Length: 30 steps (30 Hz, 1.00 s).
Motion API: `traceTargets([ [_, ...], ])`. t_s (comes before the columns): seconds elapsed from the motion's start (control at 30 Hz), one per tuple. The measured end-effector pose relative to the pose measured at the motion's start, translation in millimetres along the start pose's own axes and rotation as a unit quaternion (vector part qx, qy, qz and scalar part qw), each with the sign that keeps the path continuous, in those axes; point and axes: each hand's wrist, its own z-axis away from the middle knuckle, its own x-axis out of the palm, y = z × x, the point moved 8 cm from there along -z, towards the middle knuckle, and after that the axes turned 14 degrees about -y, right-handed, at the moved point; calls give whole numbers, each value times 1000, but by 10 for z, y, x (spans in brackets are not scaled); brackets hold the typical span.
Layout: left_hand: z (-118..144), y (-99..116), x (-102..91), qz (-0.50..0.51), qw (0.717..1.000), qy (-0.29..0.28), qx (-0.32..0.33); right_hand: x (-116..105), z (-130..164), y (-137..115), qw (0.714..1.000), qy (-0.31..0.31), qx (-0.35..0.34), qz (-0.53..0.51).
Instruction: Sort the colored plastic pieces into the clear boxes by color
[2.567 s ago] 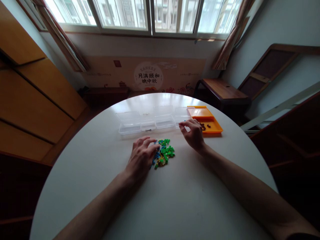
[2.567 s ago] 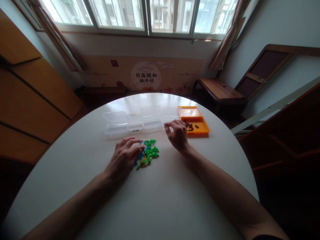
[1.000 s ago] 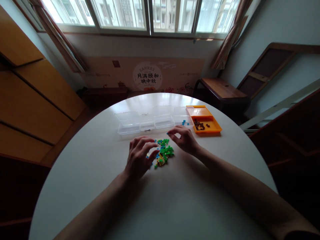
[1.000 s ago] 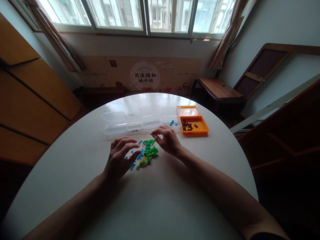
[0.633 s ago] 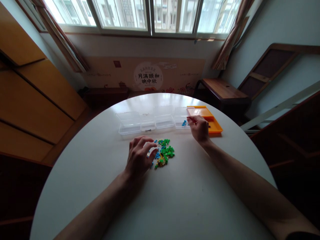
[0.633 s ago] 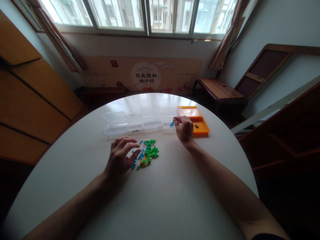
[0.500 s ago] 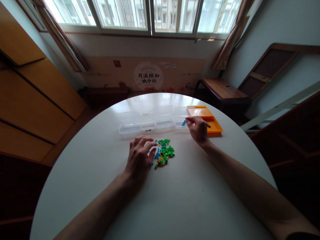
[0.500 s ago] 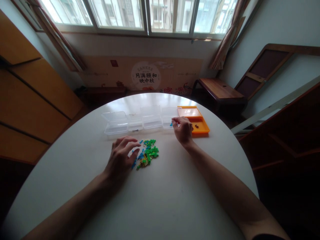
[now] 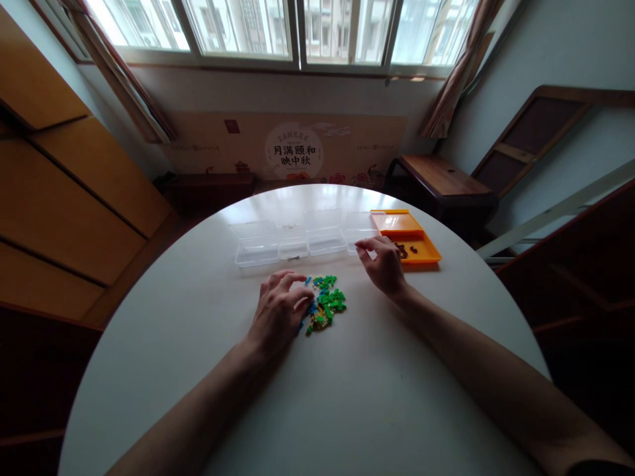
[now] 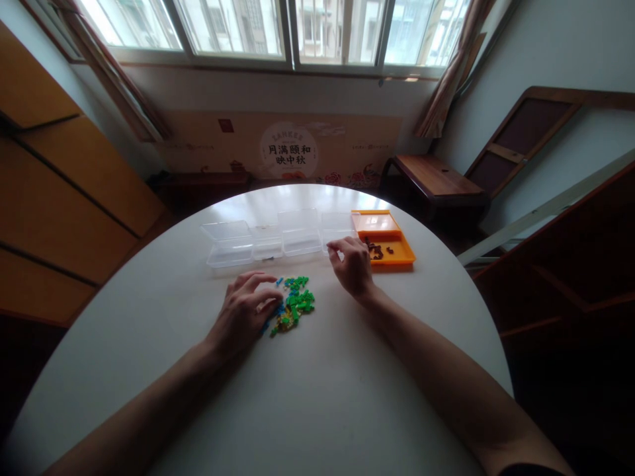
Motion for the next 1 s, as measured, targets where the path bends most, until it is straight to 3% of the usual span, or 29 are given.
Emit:
traceTargets([
  [0.23, 0, 40, -14, -7, 1000, 1, 18, 98, 39, -257, 997, -51, -38, -54],
  [0.33, 18, 95, -89, -9, 998, 40, 40, 201, 78, -485, 983, -126, -79, -105],
  [0.43, 50, 153, -173, -15, 994, 85, 67, 330, 160, -747, 952, -222, -141, -156],
  [0.57, 82, 192, -221, -23, 989, 113, 89, 403, 249, -923, 928, -272, -180, -179],
  [0.83, 97, 189, -242, -27, 987, 132, 92, 400, 199, -804, 941, -244, -167, -164],
  [1.0, 83, 189, -231, -23, 986, 130, 99, 181, -5, -311, 984, -118, -76, -106],
])
